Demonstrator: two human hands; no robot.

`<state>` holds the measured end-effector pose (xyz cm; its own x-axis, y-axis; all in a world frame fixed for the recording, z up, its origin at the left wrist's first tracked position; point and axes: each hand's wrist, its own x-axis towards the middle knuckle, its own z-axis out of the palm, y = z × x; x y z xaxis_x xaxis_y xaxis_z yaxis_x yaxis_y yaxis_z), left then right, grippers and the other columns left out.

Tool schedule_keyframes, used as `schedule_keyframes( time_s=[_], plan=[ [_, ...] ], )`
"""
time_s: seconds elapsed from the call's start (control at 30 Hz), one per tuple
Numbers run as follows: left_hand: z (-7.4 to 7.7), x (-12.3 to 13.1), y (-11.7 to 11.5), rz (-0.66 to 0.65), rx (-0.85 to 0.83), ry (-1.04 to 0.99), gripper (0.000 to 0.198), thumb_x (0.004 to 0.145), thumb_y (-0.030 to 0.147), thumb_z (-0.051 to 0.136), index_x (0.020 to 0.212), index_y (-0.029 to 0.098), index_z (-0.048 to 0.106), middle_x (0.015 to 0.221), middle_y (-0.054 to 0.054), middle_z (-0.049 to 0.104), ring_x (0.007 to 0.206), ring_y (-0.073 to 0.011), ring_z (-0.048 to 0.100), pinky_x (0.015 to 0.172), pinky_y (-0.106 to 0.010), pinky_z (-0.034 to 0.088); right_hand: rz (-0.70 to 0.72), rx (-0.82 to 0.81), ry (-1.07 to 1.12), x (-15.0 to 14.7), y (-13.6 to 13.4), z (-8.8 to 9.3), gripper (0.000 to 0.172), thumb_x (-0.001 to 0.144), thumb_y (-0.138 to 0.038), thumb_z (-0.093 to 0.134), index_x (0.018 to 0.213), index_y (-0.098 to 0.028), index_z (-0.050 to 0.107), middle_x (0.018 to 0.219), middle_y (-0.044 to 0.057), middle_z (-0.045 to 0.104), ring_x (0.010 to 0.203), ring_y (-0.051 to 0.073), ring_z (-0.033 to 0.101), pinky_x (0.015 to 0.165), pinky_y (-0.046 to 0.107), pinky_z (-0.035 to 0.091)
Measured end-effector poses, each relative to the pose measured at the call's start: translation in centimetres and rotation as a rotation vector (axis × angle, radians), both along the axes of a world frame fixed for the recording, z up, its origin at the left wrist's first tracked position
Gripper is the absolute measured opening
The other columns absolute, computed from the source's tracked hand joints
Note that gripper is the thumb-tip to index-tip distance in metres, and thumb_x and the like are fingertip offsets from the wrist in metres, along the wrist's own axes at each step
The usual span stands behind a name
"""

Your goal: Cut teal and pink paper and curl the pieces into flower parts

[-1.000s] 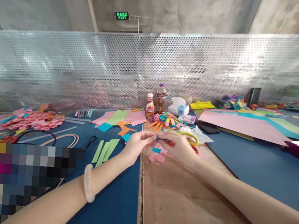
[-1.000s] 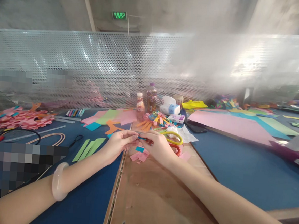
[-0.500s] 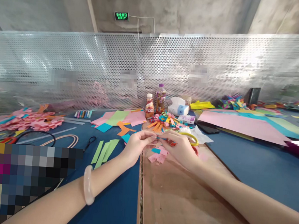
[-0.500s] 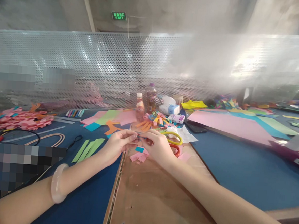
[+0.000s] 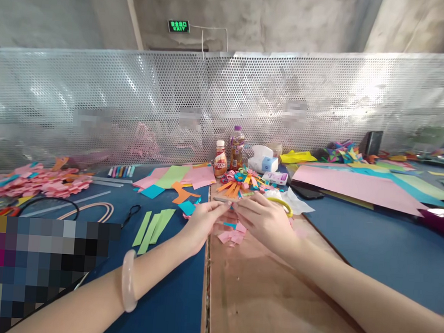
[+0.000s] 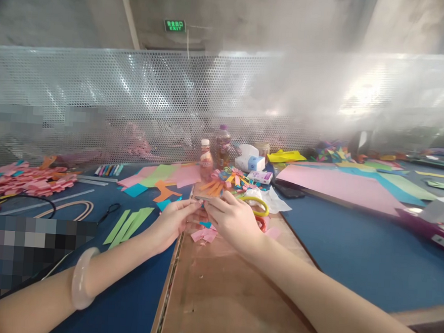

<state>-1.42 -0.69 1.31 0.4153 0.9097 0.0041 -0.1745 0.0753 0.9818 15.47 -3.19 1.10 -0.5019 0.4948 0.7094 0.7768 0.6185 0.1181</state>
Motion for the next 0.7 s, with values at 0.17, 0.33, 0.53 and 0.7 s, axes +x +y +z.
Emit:
schedule_keyframes(
  time_s=[0.17, 0.33, 0.53, 0.7],
  plan=[
    [-0.2, -0.3, 0.3, 0.007, 0.049, 0.028, 0.024, 0.073, 0.035, 0.063, 0.08, 0.013, 0.066, 0.079, -0.008, 0.069, 0.067, -0.0166, 0.064, 0.062, -0.028, 0.05, 0.027, -0.085, 0.147, -0.4, 0.1, -0.1, 0.023, 0.084, -0.017, 0.046, 0.092, -0.02, 0.067, 0.09, 0.007, 0.067, 0.084, 0.02, 0.056, 0.071, 0.032, 0.048],
    [0.2, -0.1, 0.2, 0.025, 0.098, 0.072, 0.023, 0.074, 0.035, 0.062, 0.083, 0.014, 0.067, 0.079, -0.008, 0.07, 0.069, -0.0179, 0.065, 0.068, -0.03, 0.05, 0.121, -0.448, 0.612, -1.3, 0.1, -0.1, 0.023, 0.085, -0.025, 0.043, 0.089, -0.02, 0.065, 0.086, 0.003, 0.067, 0.076, 0.016, 0.06, 0.067, 0.026, 0.048],
    [0.2, 0.0, 0.2, 0.059, 0.194, 0.144, 0.021, 0.075, 0.035, 0.06, 0.083, 0.016, 0.067, 0.076, -0.006, 0.07, 0.068, -0.0201, 0.065, 0.071, -0.033, 0.05, 0.122, -0.763, 0.826, -1.2, 0.6, -0.5, 0.025, 0.082, -0.036, 0.048, 0.079, -0.017, 0.064, 0.072, 0.002, 0.065, 0.063, 0.013, 0.056, 0.054, 0.022, 0.043],
    [0.2, -0.1, 0.2, 0.072, 0.256, 0.194, 0.021, 0.076, 0.036, 0.058, 0.079, 0.017, 0.067, 0.071, -0.005, 0.069, 0.067, -0.0194, 0.063, 0.067, -0.031, 0.05, 0.277, -0.989, 0.916, -1.0, 1.0, -0.9, 0.024, 0.08, -0.037, 0.052, 0.078, -0.016, 0.064, 0.073, 0.002, 0.063, 0.062, 0.012, 0.055, 0.055, 0.023, 0.044]
  ],
)
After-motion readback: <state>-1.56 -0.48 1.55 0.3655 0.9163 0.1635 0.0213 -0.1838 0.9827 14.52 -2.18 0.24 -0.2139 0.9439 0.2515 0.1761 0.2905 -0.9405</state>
